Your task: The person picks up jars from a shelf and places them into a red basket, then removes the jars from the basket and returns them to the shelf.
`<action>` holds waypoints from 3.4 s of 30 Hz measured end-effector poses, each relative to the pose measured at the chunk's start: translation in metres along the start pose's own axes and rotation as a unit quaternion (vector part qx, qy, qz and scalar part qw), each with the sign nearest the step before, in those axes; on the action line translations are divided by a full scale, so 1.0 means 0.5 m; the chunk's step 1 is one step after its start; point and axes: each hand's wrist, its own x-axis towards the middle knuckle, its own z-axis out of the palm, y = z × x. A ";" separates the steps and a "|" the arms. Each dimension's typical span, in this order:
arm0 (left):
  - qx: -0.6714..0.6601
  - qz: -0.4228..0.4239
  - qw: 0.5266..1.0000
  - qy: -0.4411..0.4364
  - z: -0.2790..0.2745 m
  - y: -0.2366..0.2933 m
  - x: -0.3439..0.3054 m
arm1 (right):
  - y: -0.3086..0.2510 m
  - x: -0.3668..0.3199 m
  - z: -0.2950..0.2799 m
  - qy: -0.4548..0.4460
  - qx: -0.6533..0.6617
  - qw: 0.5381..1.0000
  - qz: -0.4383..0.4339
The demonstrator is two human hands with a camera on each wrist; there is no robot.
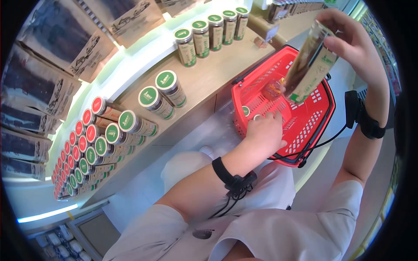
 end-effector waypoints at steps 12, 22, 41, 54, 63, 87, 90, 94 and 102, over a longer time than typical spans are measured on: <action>0.086 -0.039 0.994 -0.057 0.060 0.034 -0.040 | -0.205 0.298 0.239 -0.059 -0.174 0.977 -0.105; 0.054 0.220 0.934 -0.278 0.119 0.033 -0.119 | -0.183 0.400 0.452 -0.120 -0.274 0.943 -0.147; 0.028 0.258 0.955 -0.140 0.288 0.026 -0.107 | -0.116 0.435 0.520 -0.133 -0.324 0.916 -0.197; 0.027 0.260 0.956 -0.136 0.288 0.025 -0.110 | -0.105 0.430 0.523 -0.127 -0.311 0.920 -0.200; 0.057 0.227 0.954 -0.186 0.229 0.037 -0.110 | -0.093 0.421 0.476 -0.006 -0.201 0.967 -0.157; 0.054 0.269 0.956 -0.102 0.255 0.023 -0.109 | -0.070 0.411 0.488 -0.109 -0.230 0.937 -0.239; 0.063 0.241 0.963 -0.102 0.241 0.026 -0.105 | -0.074 0.422 0.502 -0.151 -0.240 0.933 -0.223; 0.103 0.239 0.934 -0.244 0.170 0.042 -0.090 | -0.062 0.425 0.509 -0.143 -0.215 0.938 -0.233; 0.040 0.244 0.957 -0.155 0.280 0.034 -0.098 | -0.058 0.419 0.505 -0.128 -0.202 0.941 -0.238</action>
